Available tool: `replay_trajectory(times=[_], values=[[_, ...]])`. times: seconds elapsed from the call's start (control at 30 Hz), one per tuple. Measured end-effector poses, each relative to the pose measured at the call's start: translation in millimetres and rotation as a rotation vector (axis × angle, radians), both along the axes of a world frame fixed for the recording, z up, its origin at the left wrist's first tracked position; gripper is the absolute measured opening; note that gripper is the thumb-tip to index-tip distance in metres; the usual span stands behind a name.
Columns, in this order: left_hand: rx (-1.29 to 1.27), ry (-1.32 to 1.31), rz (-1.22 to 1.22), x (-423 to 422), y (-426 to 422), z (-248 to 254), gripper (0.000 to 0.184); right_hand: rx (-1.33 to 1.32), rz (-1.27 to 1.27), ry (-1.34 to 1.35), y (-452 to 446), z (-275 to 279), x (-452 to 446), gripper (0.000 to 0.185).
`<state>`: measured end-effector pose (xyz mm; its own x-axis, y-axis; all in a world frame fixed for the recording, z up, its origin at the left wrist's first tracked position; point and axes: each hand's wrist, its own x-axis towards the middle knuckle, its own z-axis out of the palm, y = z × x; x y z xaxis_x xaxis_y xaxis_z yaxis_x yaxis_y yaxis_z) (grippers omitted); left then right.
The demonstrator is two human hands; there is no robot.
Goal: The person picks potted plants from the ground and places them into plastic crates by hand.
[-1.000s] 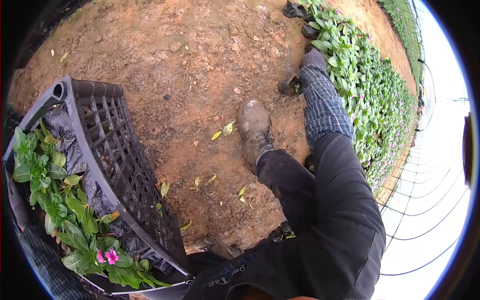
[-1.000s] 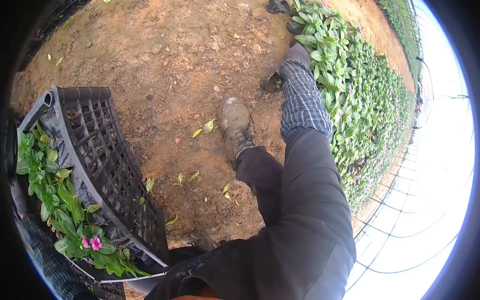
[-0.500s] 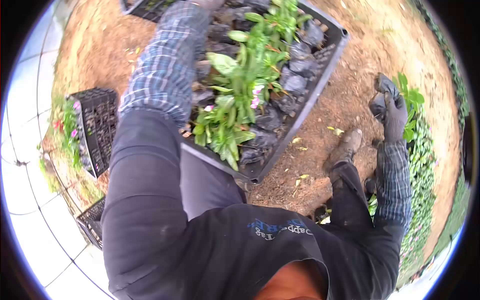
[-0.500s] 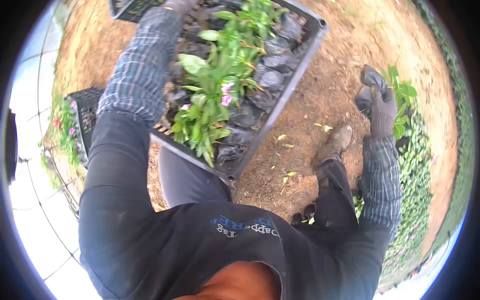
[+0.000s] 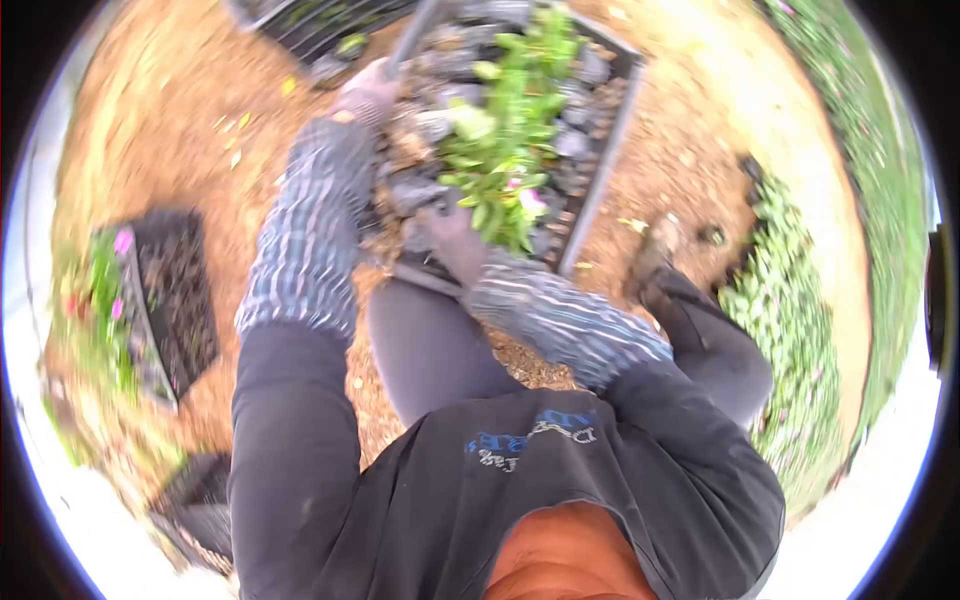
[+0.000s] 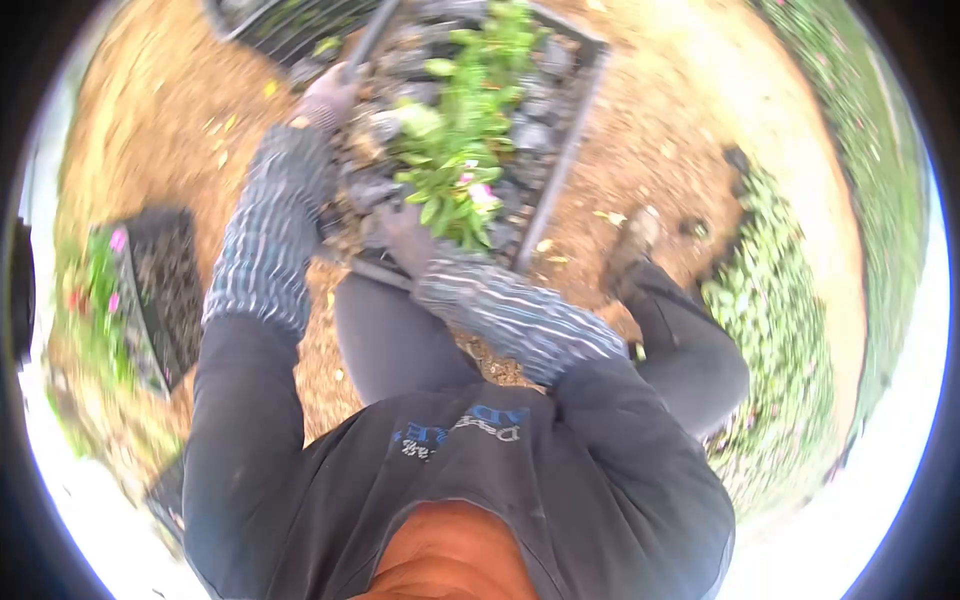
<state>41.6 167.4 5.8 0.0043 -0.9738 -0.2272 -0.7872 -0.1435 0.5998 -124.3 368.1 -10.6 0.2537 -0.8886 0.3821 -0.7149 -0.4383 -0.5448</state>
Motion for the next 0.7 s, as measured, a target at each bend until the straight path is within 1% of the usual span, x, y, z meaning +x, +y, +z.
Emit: replay_trajectory(times=[0.03, 0.07, 0.1, 0.13, 0.17, 0.2, 0.27, 0.3, 0.33, 0.4, 0.43, 0.47, 0.5, 0.53, 0.57, 0.6, 0.63, 0.67, 0.7], values=[[0.031, -0.005, 0.052, -7.3, 7.7, 16.9, 0.042, 0.169, 0.075, -0.035, -0.2, -5.4, -2.5, 0.012], [0.002, 0.111, 0.036, -2.5, -1.1, -1.2, 0.043, 0.111, 0.059, 0.023, -1.5, -4.9, -4.6, 0.018], [0.097, 0.014, -0.012, 7.4, -11.7, -13.5, 0.044, 0.114, -0.008, -0.211, -5.5, -19.8, 1.3, 0.017], [0.03, 0.027, 0.024, 13.0, -14.4, -29.8, 0.046, 0.925, -0.217, -0.32, -24.2, 14.8, 1.7, 0.02], [0.061, 0.11, -0.024, 18.7, -16.6, -32.6, 0.05, 0.883, -0.294, -0.314, -33.4, 32.4, -14.1, 0.02], [0.104, -0.001, 0.007, 2.2, -4.7, 3.2, 0.055, 0.894, -0.086, -0.157, -45.1, 45.8, -27.4, 0.023], [0.041, -0.073, 0.002, 3.5, -4.0, -0.2, 0.058, 0.923, 0.357, 0.171, -59.1, 69.2, -45.5, 0.03], [0.052, -0.104, 0.013, 7.1, -8.4, -3.8, 0.061, 0.941, 0.587, 0.337, -66.9, 82.2, -51.5, 0.034], [0.064, -0.139, 0.023, 7.2, -10.6, -6.2, 0.064, 0.934, 0.56, 0.338, -73.9, 103.9, -67.8, 0.034], [0.033, -0.189, 0.042, 6.3, -8.2, -3.0, 0.069, 1.349, 0.373, 0.0, -90.5, 145.4, -128.6, 0.03], [0.043, -0.197, 0.063, 3.4, -5.0, 1.6, 0.072, 1.288, 0.32, 0.002, -102.6, 147.8, -159.4, 0.031], [0.056, -0.208, 0.088, -0.3, -1.8, 9.4, 0.074, 1.275, 0.175, -0.188, -105.1, 154.3, -197.3, 0.029], [0.097, -0.152, 0.077, -5.4, 1.6, 19.4, 0.077, 1.134, 0.077, -0.236, -109.2, 148.7, -238.3, 0.027], [0.046, -0.203, 0.099, 5.1, -4.7, 3.5, 0.076, 1.018, -0.147, -0.225, -106.0, 152.8, -273.2, 0.028], [0.069, -0.164, 0.112, 16.1, -13.0, -10.8, 0.076, 0.94, -0.409, -0.351, -102.3, 131.8, -314.5, 0.029], [0.09, -0.126, 0.128, 24.4, -17.3, -20.4, 0.075, 0.763, -0.558, -0.471, -94.1, 91.2, -367.1, 0.027], [0.085, -0.044, 0.138, 30.1, -15.6, -25.0, 0.075, 0.636, -0.811, -0.629, -75.8, 57.8, -407.0, 0.026], [0.075, 0.039, 0.15, 32.4, -14.6, -24.4, 0.075, 0.654, -1.067, -0.609, -54.7, 35.0, -440.9, 0.026], [0.126, -0.062, 0.153, 19.3, -7.4, -2.1, 0.072, 0.674, -1.213, -0.15, -30.2, 1.0, -482.5, 0.029]])
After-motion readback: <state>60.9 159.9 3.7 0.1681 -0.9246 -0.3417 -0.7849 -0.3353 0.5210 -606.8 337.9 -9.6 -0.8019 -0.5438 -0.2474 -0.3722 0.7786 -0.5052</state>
